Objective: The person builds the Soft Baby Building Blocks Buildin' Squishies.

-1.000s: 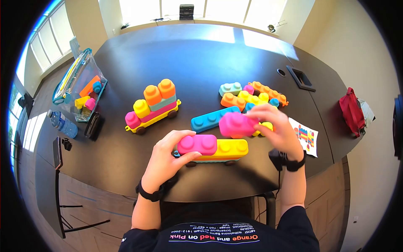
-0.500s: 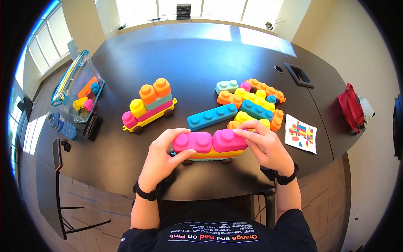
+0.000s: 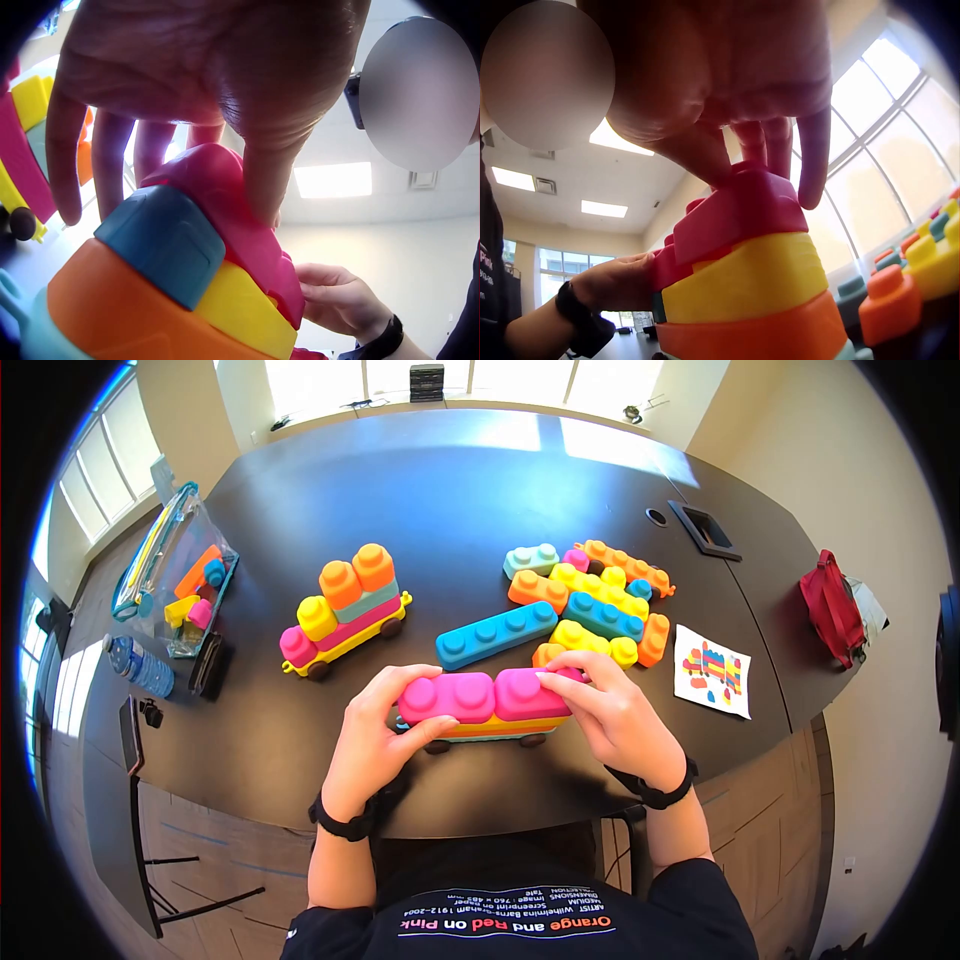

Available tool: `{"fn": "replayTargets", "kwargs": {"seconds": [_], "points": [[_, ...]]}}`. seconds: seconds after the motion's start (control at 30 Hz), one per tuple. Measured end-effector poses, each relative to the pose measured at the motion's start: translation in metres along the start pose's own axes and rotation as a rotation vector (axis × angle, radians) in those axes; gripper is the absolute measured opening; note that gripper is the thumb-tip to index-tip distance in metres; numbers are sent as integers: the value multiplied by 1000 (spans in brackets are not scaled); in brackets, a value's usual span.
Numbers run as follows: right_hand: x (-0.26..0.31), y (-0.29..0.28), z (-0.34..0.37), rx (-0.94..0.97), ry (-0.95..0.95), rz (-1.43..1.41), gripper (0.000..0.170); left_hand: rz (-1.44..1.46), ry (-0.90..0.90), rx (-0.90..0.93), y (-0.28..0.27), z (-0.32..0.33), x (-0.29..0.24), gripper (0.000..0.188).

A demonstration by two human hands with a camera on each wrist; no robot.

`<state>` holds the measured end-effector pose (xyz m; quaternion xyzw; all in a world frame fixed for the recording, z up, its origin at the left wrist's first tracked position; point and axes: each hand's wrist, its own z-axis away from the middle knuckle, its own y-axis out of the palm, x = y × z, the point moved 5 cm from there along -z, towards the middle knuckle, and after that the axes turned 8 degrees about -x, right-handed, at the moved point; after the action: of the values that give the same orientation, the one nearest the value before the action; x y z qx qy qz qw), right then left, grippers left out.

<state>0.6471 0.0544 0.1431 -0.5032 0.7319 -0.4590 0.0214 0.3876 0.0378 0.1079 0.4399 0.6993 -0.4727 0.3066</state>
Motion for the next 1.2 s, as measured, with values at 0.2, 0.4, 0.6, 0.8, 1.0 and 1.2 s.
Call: {"fn": "replayTargets", "kwargs": {"seconds": [0.2, 0.4, 0.6, 0.8, 1.0, 1.2], "points": [[5, 0, -3, 42, -5, 71, 42, -8, -4, -5, 0, 1, 1, 50], [8, 0, -3, 48, -39, 134, 43, -14, 14, -18, 0, 2, 3, 50], [-21, -12, -21, 260, 27, -205, 27, -10, 44, -19, 1, 0, 6, 48], [-114, 2, -59, 154, 131, 175, 24, 14, 13, -12, 4, 1, 7, 50], [-151, 45, -59, 243, 68, 387, 26, 11, 15, -5, 4, 1, 6, 49], [-142, 35, -64, 130, 56, 223, 33, -2, 17, -4, 4, 1, 6, 49]]}}
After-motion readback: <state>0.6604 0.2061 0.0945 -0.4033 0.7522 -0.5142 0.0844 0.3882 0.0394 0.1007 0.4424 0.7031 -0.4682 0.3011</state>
